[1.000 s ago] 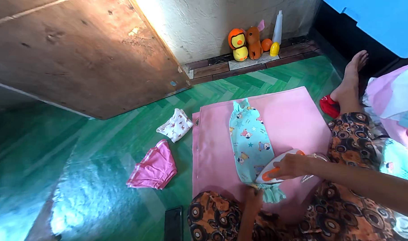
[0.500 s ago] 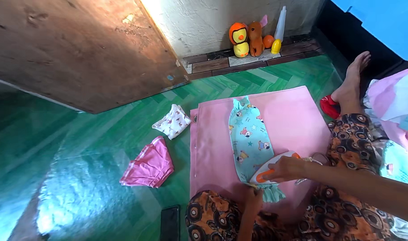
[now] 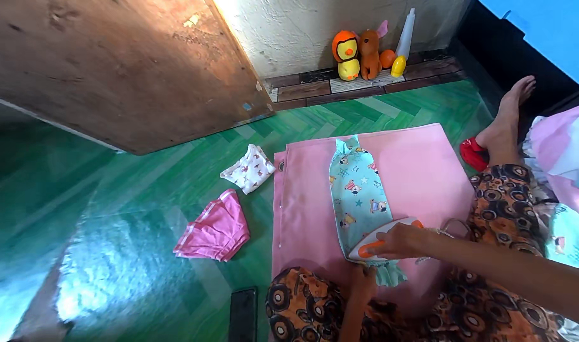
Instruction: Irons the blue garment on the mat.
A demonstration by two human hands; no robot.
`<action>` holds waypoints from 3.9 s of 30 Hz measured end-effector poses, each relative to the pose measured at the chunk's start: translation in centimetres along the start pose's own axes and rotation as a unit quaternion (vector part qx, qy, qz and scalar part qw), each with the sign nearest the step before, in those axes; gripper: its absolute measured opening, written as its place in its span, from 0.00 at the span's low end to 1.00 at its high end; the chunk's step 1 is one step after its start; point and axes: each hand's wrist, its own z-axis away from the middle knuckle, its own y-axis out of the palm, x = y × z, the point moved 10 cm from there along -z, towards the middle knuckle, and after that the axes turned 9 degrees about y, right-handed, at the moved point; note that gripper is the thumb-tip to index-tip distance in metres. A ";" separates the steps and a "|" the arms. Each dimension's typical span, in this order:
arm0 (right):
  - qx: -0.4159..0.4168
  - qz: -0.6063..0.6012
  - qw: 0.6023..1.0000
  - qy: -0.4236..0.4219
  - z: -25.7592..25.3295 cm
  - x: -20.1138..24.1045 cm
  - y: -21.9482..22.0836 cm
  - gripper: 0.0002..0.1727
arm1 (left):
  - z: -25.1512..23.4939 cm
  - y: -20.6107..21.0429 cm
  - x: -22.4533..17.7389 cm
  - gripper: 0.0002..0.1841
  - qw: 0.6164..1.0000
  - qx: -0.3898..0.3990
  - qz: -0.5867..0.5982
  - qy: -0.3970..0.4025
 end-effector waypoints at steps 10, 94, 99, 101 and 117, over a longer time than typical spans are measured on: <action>-0.002 0.001 1.000 0.016 -1.0 0.5 -0.1 0.24 | 0.0 0.0 -0.2 0.21 1.000 -0.011 0.017 0.006; 0.014 0.010 1.000 0.016 4.6 -4.4 -0.1 0.23 | -0.1 -0.2 0.0 0.20 0.999 -0.026 -0.012 0.018; 0.044 0.007 0.999 0.025 3.5 -3.1 0.0 0.24 | -0.1 -0.2 0.0 0.20 1.000 -0.024 -0.016 0.008; 0.030 0.004 0.999 0.022 2.9 -2.6 0.1 0.24 | -0.1 -0.2 0.0 0.20 1.000 -0.022 -0.014 0.006; -0.029 -0.038 0.996 0.075 0.3 -0.3 -0.4 0.24 | -0.1 -0.2 -0.3 0.19 0.999 -0.025 -0.018 0.033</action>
